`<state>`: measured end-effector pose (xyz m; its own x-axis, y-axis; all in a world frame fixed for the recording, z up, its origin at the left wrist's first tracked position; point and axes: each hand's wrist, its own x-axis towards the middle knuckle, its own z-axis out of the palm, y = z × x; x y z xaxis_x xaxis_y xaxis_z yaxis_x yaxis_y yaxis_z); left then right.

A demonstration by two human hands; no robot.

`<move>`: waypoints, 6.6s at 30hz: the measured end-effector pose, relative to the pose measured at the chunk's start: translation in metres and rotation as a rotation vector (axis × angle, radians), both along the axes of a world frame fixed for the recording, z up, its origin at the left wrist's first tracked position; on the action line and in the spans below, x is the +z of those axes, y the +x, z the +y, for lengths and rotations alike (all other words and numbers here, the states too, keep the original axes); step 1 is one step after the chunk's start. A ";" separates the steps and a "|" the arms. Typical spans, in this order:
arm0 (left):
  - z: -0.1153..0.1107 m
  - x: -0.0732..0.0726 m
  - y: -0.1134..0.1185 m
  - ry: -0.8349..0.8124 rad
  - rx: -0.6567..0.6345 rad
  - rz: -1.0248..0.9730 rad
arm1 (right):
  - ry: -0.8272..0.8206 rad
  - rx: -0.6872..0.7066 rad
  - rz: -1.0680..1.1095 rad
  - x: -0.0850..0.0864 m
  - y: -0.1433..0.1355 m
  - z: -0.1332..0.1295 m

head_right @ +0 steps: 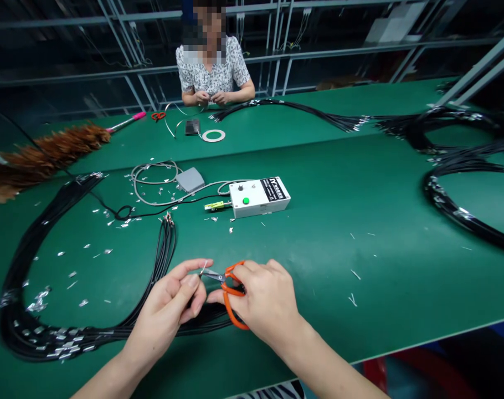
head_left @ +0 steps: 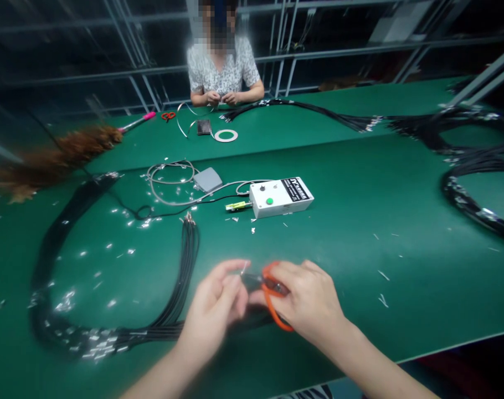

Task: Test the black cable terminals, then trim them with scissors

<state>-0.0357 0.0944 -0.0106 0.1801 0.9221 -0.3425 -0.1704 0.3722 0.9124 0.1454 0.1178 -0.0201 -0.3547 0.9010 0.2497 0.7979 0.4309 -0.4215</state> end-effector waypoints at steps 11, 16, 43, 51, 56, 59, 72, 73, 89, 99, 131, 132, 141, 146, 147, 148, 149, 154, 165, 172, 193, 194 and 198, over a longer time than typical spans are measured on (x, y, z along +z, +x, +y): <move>-0.001 -0.001 0.002 -0.024 -0.019 0.010 | 0.035 0.023 -0.038 0.000 0.004 -0.001; 0.000 0.001 0.003 -0.026 -0.016 -0.016 | 0.091 0.023 -0.072 -0.001 0.004 -0.002; 0.099 -0.052 -0.124 0.518 0.442 1.347 | -0.487 -0.188 1.425 -0.073 0.033 0.031; 0.011 -0.065 -0.013 0.788 -0.322 1.183 | -0.488 -0.237 1.509 -0.065 0.026 0.029; -0.019 -0.067 -0.001 0.654 -0.425 1.092 | -0.608 -0.293 1.392 -0.059 0.022 0.017; -0.023 -0.056 -0.006 0.565 -0.364 0.905 | -0.664 -0.356 1.376 -0.056 0.015 0.013; 0.009 -0.005 0.009 0.258 -0.186 0.277 | -1.013 -0.094 0.875 -0.052 0.024 -0.048; 0.009 -0.006 0.010 0.217 -0.196 0.239 | -1.030 -0.103 0.905 -0.047 0.025 -0.046; -0.002 -0.011 0.019 0.104 -0.083 0.152 | -0.901 -0.232 1.554 -0.026 -0.010 -0.024; -0.002 -0.009 0.019 0.150 -0.124 0.153 | -0.759 -0.164 1.568 -0.019 -0.008 -0.018; -0.004 -0.010 0.017 0.102 -0.062 0.077 | -0.787 -0.175 1.605 -0.023 -0.015 -0.032; -0.005 -0.009 0.017 0.109 -0.067 0.086 | -0.790 -0.175 1.624 -0.021 -0.015 -0.031; -0.013 -0.015 0.015 0.680 -0.065 0.677 | -1.091 -0.210 1.794 -0.006 -0.013 -0.026; -0.015 -0.021 0.016 0.741 -0.026 0.710 | -1.068 -0.202 1.787 -0.016 -0.016 -0.034; -0.016 -0.021 0.016 0.688 -0.020 0.669 | -1.067 -0.212 1.763 -0.020 -0.017 -0.036; -0.016 -0.020 0.016 0.643 -0.016 0.638 | -1.069 -0.227 1.740 -0.022 -0.017 -0.037; -0.016 -0.020 0.016 0.617 -0.013 0.625 | -1.067 -0.242 1.727 -0.024 -0.017 -0.037; -0.015 -0.020 0.015 0.726 -0.052 0.723 | -0.867 -0.165 1.721 -0.018 -0.013 -0.031; -0.012 -0.024 0.018 0.762 -0.019 0.678 | -0.629 -0.246 1.483 -0.004 -0.013 -0.025; -0.005 -0.010 0.022 0.224 -0.042 0.274 | -0.521 -0.228 1.296 0.000 -0.013 -0.019; 0.006 0.008 0.017 0.030 -0.042 0.119 | -0.755 0.078 0.170 0.022 0.023 -0.010; 0.006 0.008 0.017 0.025 -0.047 0.122 | -0.780 0.084 0.179 0.022 0.023 -0.008; 0.008 0.009 0.017 0.026 -0.064 0.140 | -0.925 0.135 0.263 0.017 0.030 -0.004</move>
